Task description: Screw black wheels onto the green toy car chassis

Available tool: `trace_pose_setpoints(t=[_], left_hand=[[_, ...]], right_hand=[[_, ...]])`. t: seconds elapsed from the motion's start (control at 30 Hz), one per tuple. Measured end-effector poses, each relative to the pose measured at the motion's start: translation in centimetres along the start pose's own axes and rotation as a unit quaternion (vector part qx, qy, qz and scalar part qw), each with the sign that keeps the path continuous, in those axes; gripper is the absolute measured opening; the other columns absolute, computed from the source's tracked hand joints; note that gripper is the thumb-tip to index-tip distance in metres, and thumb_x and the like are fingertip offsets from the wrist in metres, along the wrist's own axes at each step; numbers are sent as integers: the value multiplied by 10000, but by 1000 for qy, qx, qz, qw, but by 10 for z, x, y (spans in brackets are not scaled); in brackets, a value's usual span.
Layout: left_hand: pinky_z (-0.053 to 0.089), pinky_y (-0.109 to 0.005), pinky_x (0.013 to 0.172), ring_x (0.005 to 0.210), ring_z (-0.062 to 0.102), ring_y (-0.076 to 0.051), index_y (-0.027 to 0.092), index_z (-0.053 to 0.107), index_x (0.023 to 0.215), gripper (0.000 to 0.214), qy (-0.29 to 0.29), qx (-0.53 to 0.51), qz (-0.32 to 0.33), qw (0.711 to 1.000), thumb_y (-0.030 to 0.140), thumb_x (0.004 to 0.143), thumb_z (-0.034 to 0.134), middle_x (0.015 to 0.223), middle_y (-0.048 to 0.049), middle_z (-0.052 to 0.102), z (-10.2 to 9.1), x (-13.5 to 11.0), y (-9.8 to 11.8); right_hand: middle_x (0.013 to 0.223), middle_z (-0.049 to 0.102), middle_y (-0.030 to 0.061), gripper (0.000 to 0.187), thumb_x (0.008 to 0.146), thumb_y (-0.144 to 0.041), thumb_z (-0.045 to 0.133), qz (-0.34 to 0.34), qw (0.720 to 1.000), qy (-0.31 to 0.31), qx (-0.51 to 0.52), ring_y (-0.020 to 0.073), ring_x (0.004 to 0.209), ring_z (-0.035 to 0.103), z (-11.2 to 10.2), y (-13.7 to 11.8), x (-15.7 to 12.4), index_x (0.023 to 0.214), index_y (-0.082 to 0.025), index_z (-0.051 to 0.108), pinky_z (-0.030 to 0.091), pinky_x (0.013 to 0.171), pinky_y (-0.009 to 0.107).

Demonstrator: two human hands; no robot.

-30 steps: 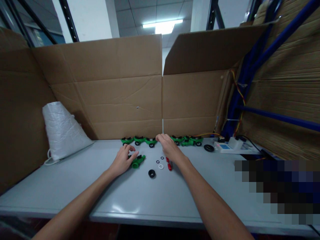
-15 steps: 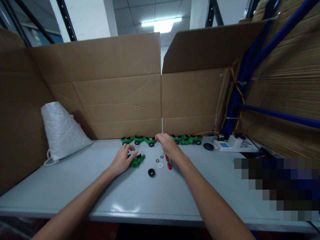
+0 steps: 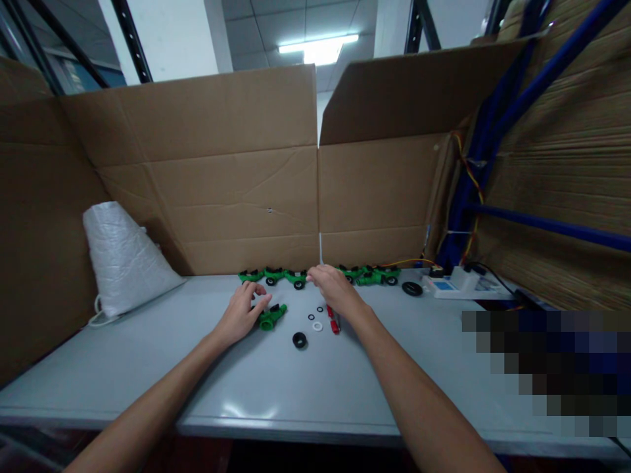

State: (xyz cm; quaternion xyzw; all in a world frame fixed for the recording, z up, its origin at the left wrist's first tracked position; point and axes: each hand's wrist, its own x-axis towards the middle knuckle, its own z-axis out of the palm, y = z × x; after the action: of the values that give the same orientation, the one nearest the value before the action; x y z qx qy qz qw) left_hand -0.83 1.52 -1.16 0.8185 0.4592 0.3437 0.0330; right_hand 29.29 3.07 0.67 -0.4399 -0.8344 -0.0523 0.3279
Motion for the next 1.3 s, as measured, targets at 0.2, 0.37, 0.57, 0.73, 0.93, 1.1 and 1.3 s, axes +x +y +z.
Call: trace_pose_setpoints(t=[0.2,0.37,0.57,0.73,0.93,1.1,1.3], left_hand=[[482,-391,891,1051,598,-251,240,612,1052,272,18,-19,5,1000,478,1067,482,1106,-67,645,-3,0,5],[487,-381,873,1039,600,-249,242,609,1045,265,23,-22,12,999,482,1061,500,1101,-65,644,-6,1,7],[507,-378,843,961,602,-243,242,616,1026,289,23,-34,6,999,511,1047,513,1054,-67,634,-15,2,10],[506,-369,847,937,603,-232,241,627,1005,264,19,-39,15,999,488,1038,542,1036,-59,637,-16,2,14],[506,-363,837,927,600,-230,237,632,1007,249,15,-43,32,998,475,1030,563,1046,-58,638,-16,2,14],[501,-373,860,941,597,-234,236,634,1014,245,16,-39,39,998,470,1033,563,1057,-61,634,-15,2,13],[493,-373,863,951,594,-238,240,626,1017,242,22,-37,35,998,472,1037,561,1053,-59,636,-14,2,10]], right_hand=[[864,704,57,248,1073,-266,551,6,999,-12,-39,212,841,618,1,-1,1,868,-200,674,378,764,295],[863,706,65,286,1081,-315,556,13,998,-11,-65,220,845,627,0,-3,1,843,-203,666,389,767,303],[932,700,75,222,1087,-278,534,11,998,5,-55,236,915,612,-2,-6,0,922,-210,668,408,817,316],[930,664,80,248,1094,-309,511,6,998,20,-65,249,927,564,-4,-8,1,922,-221,666,407,842,335],[981,645,82,197,1088,-263,509,-2,998,49,-46,253,956,550,-4,-7,3,980,-220,669,428,866,348],[1036,651,88,190,1076,-181,486,-5,998,55,-17,260,998,564,-2,-7,1,1114,-224,667,459,881,359],[1144,667,106,228,1068,-158,457,-14,999,48,6,274,1071,577,-2,-12,-1,1229,-216,607,468,943,395]])
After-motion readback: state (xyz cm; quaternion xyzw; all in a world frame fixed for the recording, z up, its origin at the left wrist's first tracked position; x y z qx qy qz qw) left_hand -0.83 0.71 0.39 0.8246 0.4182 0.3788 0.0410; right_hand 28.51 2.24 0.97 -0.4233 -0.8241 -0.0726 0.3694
